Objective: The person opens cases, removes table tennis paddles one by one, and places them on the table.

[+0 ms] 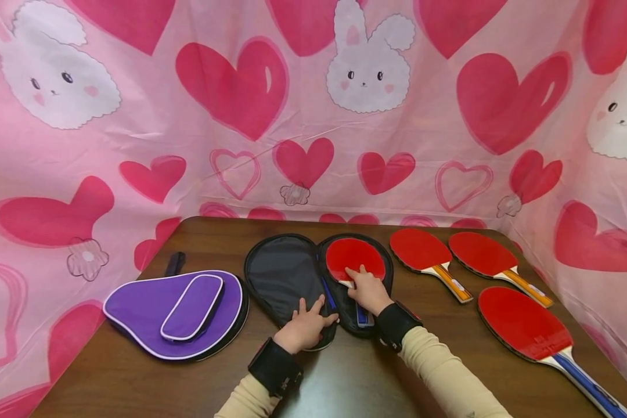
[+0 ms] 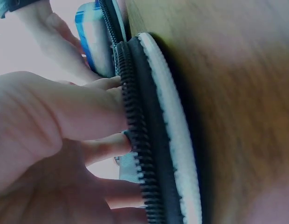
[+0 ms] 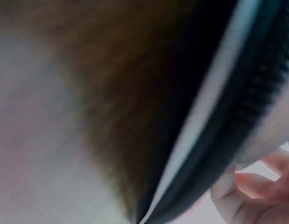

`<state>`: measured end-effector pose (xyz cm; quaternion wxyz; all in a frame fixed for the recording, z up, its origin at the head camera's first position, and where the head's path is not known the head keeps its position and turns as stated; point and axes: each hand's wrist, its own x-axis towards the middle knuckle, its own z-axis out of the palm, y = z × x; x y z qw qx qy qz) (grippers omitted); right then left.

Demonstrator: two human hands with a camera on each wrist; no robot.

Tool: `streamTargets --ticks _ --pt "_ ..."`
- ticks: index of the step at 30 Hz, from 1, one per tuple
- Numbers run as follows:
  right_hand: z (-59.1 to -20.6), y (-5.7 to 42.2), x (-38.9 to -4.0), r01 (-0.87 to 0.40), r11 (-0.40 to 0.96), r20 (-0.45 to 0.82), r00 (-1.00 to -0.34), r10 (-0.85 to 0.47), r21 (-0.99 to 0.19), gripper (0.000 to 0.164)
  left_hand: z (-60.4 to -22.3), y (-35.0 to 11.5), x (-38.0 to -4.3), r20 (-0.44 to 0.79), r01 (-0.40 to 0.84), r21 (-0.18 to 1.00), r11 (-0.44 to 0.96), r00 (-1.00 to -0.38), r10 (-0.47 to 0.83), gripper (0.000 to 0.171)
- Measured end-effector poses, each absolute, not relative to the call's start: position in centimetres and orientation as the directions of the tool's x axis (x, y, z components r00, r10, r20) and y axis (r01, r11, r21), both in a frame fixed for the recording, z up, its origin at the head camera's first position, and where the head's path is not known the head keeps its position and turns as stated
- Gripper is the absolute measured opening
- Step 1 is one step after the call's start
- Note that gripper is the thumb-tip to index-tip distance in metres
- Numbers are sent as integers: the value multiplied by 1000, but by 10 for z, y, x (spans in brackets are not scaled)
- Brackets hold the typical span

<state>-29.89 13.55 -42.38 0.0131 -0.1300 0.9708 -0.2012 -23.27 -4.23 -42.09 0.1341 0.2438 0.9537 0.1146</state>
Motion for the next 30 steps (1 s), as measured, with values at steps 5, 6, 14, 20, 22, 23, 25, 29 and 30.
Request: streamTargets --ticks 5,6,14,20,22,23,25,29,30 --pt "-422 151 -296 -273 838 99 -961 -257 -472 45 -422 -44 -233 -197 440 284 852 -843 501 47" --pt "-421 155 -295 -279 829 112 -960 -258 -484 43 -423 -44 -233 -197 442 282 851 -842 502 46" --pt "-412 182 -280 -350 811 201 -936 -288 -469 45 -422 -43 -233 -186 451 265 853 -844 504 47" --pt "-406 217 -256 -377 832 264 -921 -288 -408 44 -421 -43 -233 -174 461 273 845 -840 514 48" --pt "-407 231 -246 -373 843 276 -920 -280 -389 44 -421 -44 -233 -178 459 279 844 -839 515 48" --pt "-408 238 -241 -363 849 274 -923 -271 -384 44 -421 -44 -232 -181 456 280 845 -839 513 48" --pt "-408 252 -230 -339 863 251 -933 -258 -375 44 -420 -44 -232 -186 453 282 846 -839 511 48" --pt "-410 278 -208 -305 874 188 -950 -250 -378 45 -418 -44 -230 -189 450 281 848 -840 509 48" --pt "-411 284 -202 -305 874 177 -951 -255 -378 45 -418 -44 -230 -187 452 283 846 -839 510 48"
